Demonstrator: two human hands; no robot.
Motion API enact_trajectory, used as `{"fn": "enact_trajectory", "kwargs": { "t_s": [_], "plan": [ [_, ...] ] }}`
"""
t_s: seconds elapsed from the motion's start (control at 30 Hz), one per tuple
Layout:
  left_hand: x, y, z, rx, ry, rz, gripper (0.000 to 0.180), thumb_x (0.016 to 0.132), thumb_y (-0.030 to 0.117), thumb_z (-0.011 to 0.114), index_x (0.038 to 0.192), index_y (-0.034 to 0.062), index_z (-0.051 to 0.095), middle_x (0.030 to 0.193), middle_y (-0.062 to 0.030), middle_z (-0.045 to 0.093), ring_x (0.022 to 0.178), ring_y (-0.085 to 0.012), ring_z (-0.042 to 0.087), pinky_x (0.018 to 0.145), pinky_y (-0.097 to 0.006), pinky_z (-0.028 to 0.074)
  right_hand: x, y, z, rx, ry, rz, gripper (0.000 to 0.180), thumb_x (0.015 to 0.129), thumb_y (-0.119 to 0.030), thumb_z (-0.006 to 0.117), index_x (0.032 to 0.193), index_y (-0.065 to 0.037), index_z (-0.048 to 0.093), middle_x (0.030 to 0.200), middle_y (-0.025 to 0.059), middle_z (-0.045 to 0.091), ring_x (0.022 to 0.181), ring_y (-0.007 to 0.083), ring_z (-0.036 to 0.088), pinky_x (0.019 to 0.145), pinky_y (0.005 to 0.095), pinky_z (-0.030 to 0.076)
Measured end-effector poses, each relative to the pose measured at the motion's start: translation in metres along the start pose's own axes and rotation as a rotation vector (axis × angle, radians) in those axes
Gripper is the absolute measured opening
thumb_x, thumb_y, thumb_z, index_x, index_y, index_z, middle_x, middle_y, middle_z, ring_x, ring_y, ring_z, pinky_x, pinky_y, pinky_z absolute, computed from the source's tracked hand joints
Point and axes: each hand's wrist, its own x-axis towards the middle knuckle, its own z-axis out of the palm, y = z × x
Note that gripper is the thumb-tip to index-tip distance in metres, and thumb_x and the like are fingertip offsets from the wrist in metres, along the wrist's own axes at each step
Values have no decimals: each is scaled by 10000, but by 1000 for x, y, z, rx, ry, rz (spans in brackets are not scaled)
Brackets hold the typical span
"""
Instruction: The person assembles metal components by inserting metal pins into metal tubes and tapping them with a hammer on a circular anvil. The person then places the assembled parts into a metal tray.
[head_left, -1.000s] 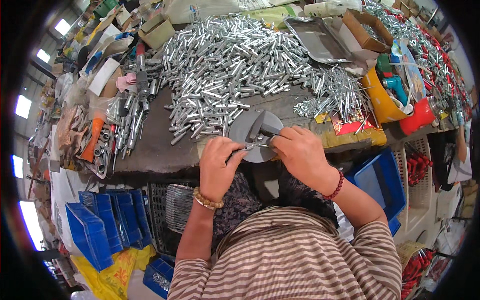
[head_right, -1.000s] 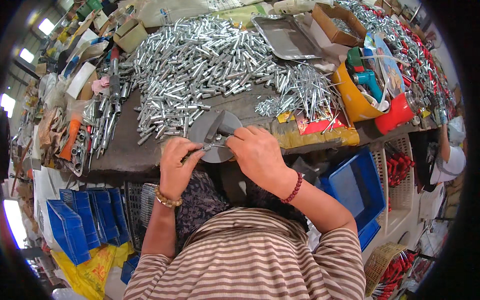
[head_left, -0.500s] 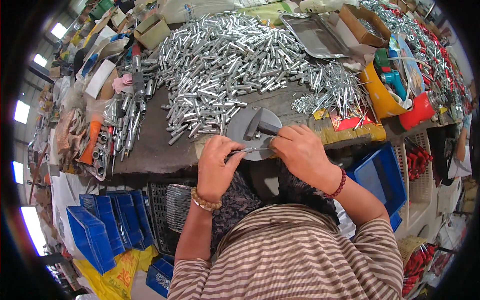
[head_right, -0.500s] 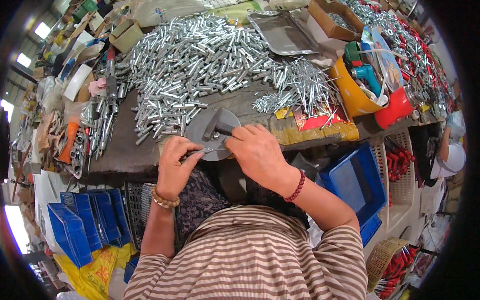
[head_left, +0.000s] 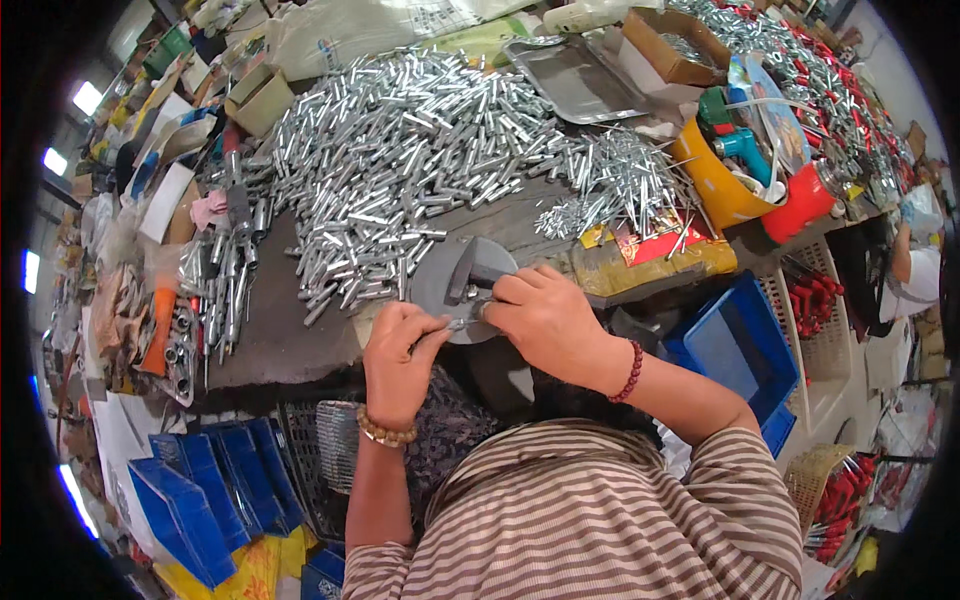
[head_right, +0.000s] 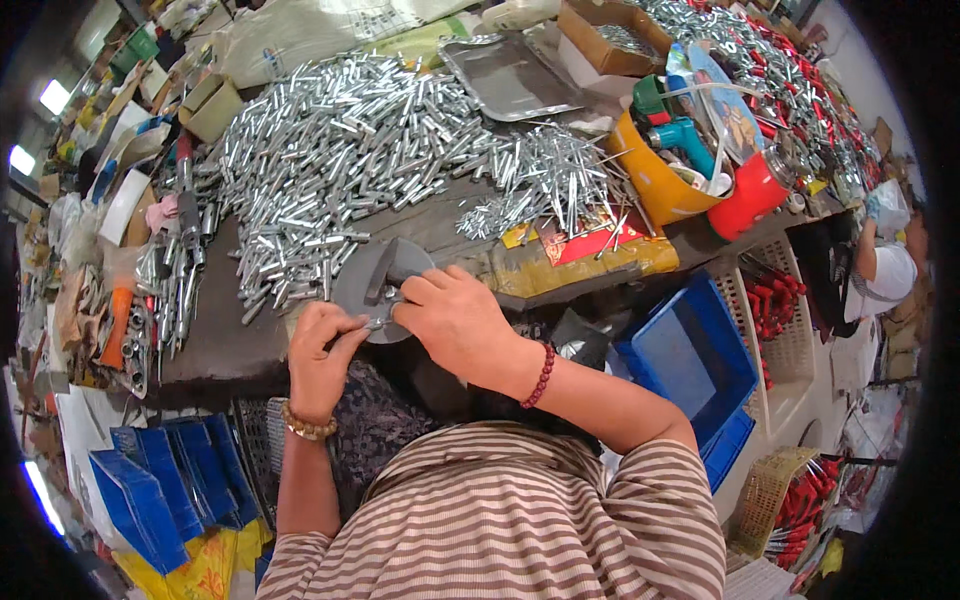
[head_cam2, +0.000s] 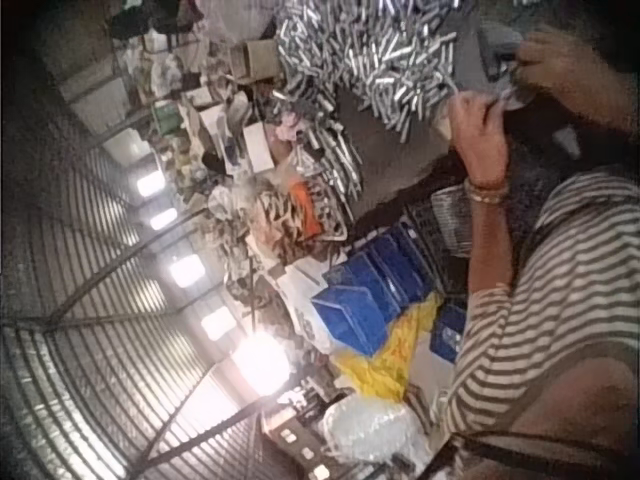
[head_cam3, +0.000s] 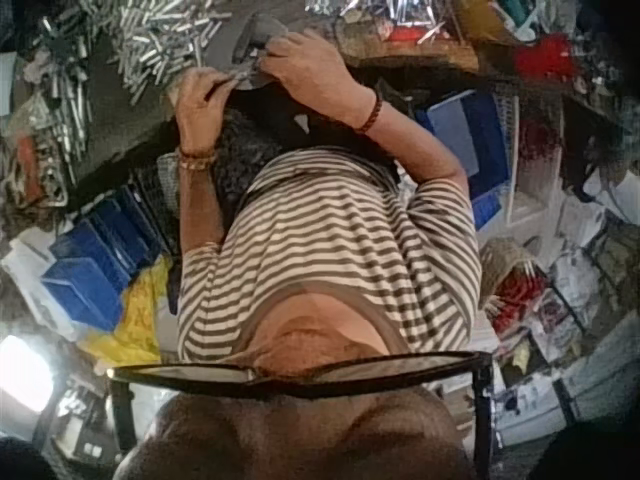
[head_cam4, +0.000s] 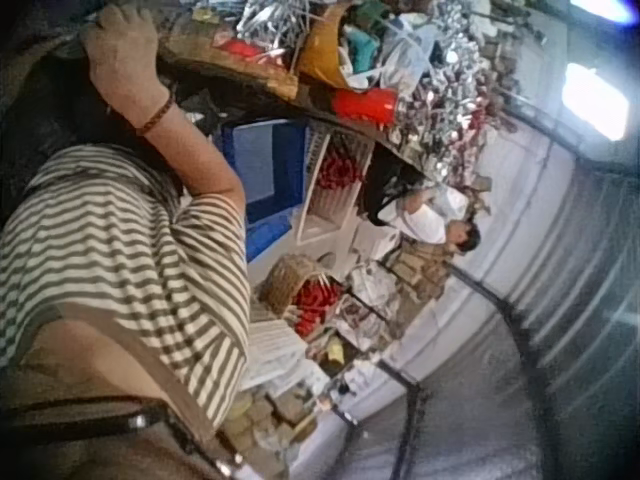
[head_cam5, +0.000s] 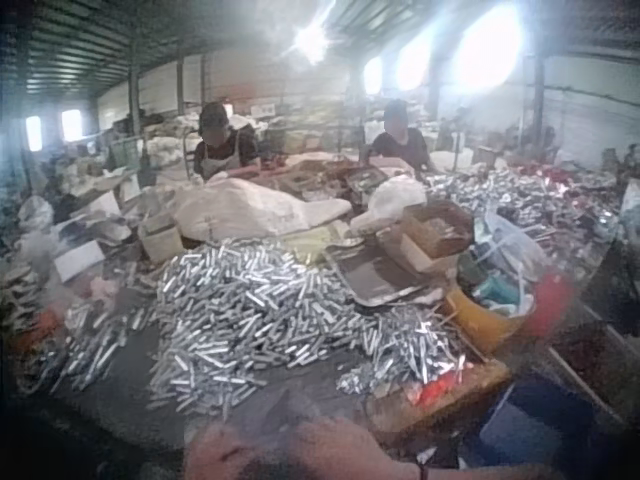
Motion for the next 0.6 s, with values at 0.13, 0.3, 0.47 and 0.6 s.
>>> {"fn": "enact_trajectory", "kwargs": {
  "t_s": [0.13, 0.3, 0.47, 0.6],
  "plan": [
    [-3, 0, 0, -14, 16, -34, 136, 835, -37, 792, 964, 5, 774, 939, -66, 618, 870, -189, 618, 756, -311, 489, -5, 23, -16, -87, 165, 190, 95, 773, -74, 701, 858, -109, 678, 852, 67, 596, 852, 293, 641, 764, 453, 520],
    [-3, -1, 1, -30, 3, -50, 145, 841, -38, 794, 979, 6, 774, 959, -68, 618, 886, -192, 622, 780, -312, 503, -7, 62, -30, -222, 189, 308, 125, 793, -96, 768, 889, -86, 689, 852, 88, 609, 867, 315, 655, 783, 447, 545],
    [-3, 0, 1, -20, 4, -37, 145, 844, -30, 796, 983, 4, 773, 970, -71, 617, 892, -198, 625, 776, -314, 501, 14, 63, -20, -257, 154, 247, 123, 793, -109, 782, 856, -82, 679, 884, 81, 618, 894, 305, 662, 799, 438, 551],
    [-4, -2, 3, -12, 44, 5, 129, 854, -1, 799, 976, 21, 765, 931, -81, 628, 818, -223, 635, 715, -335, 514, 21, 73, -8, -308, 63, 234, 88, 800, -92, 751, 856, -82, 683, 907, 76, 623, 914, 295, 666, 796, 424, 558]
  ]
}}
